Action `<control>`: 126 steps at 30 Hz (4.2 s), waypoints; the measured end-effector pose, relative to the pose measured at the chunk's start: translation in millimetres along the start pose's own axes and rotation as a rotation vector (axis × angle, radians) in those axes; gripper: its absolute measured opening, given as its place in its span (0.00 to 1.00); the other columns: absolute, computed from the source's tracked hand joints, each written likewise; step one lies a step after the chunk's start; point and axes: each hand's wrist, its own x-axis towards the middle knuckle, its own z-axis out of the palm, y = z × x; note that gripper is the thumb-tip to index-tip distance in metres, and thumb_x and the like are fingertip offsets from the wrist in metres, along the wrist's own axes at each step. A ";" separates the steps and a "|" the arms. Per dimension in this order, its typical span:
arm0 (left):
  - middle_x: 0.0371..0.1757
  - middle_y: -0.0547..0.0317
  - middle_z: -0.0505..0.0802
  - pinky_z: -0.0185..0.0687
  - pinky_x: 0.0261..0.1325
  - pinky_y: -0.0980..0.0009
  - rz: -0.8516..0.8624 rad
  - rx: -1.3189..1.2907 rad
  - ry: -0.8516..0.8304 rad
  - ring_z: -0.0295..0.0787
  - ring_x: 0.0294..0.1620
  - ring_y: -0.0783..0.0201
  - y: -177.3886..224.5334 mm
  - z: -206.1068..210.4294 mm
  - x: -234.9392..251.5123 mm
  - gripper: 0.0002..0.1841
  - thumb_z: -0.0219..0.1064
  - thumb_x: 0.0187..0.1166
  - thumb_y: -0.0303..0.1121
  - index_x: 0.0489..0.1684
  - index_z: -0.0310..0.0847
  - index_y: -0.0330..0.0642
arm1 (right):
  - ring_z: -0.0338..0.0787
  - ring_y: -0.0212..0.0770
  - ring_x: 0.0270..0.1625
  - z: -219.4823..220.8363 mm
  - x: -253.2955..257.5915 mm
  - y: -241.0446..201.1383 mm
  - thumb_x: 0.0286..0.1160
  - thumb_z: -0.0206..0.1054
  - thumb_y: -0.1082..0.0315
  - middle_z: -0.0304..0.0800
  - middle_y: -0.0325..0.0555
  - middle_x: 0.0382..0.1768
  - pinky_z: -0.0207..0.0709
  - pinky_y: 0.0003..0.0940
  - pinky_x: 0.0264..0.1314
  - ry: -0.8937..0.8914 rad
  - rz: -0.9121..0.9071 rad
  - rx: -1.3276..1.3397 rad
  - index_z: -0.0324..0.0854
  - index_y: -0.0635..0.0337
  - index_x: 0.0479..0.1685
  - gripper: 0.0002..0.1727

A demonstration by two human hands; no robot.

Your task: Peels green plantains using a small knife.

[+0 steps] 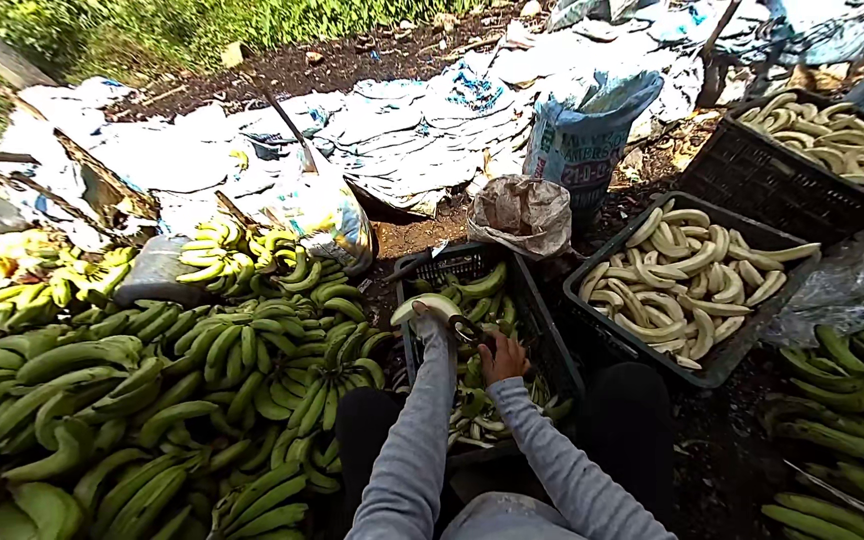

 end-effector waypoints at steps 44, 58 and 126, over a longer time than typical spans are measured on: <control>0.22 0.62 0.81 0.79 0.29 0.73 0.070 -0.260 -0.640 0.78 0.22 0.68 -72.6 -78.7 6.1 0.36 0.20 0.92 0.54 0.37 0.74 0.44 | 0.74 0.69 0.82 -48.3 73.7 18.1 0.97 0.44 0.51 0.81 0.65 0.76 0.57 0.73 0.82 -0.463 0.004 -0.246 0.72 0.52 0.85 0.28; 0.42 0.48 0.88 0.86 0.44 0.60 -0.029 0.103 -0.188 0.86 0.39 0.58 -91.0 -83.7 28.9 0.26 0.44 0.94 0.52 0.60 0.79 0.39 | 0.90 0.74 0.58 24.1 41.3 119.2 0.79 0.57 0.37 0.92 0.75 0.47 0.66 0.81 0.70 -0.185 -0.025 -0.680 0.91 0.75 0.41 0.41; 0.29 0.55 0.84 0.79 0.30 0.68 -0.235 0.107 -0.421 0.80 0.24 0.64 -83.8 -60.8 0.8 0.28 0.37 0.95 0.53 0.51 0.77 0.38 | 0.74 0.67 0.81 -35.8 -5.7 24.2 0.91 0.57 0.48 0.85 0.60 0.73 0.52 0.71 0.84 -0.389 0.150 -0.191 0.79 0.47 0.80 0.26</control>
